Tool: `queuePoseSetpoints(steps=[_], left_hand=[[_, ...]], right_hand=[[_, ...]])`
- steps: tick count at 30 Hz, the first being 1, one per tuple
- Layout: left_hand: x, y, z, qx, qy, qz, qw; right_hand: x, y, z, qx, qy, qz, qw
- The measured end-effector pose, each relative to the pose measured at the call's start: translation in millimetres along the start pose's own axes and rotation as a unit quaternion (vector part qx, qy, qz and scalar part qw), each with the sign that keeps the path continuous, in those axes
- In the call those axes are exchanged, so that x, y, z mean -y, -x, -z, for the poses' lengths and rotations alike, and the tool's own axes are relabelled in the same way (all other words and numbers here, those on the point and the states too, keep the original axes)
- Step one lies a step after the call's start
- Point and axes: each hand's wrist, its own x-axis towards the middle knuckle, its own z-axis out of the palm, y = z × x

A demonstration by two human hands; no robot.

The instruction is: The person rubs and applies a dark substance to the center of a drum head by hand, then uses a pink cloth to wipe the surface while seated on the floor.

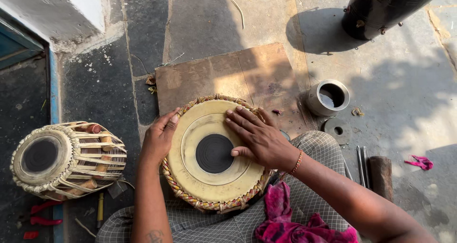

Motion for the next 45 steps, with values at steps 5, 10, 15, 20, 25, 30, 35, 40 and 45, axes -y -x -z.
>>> queuePoseSetpoints(steps=[5, 10, 15, 20, 25, 30, 35, 40, 45], left_hand=[[3, 6, -9, -0.037, 0.031, -0.019, 0.999], [7, 2, -9, -0.012, 0.032, -0.051, 0.998], [8, 2, -3, -0.017, 0.011, -0.082, 0.996], [9, 9, -3, -0.051, -0.001, 0.007, 0.999], [8, 13, -3, -0.054, -0.025, 0.01, 0.998], [8, 18, -4, -0.067, -0.03, 0.01, 0.997], [7, 20, -5, -0.069, -0.037, -0.011, 0.997], [0, 19, -4, -0.053, 0.029, -0.066, 0.996], [1, 19, -3, -0.008, 0.073, -0.016, 0.997]], right_hand=[[59, 61, -12, -0.015, 0.047, -0.043, 0.998], [87, 97, -14, 0.001, 0.051, -0.024, 0.998], [27, 42, -7, 0.012, 0.0, -0.099, 0.995], [97, 95, -18, -0.037, 0.028, 0.03, 0.998], [37, 126, 7, -0.031, -0.211, -0.039, 0.976], [-147, 111, -5, -0.082, -0.125, -0.298, 0.943], [-300, 106, -66, 0.064, -0.01, -0.453, 0.889], [-315, 94, -84, 0.177, 0.031, -0.494, 0.851], [-240, 115, -54, -0.105, -0.084, -0.369, 0.92]])
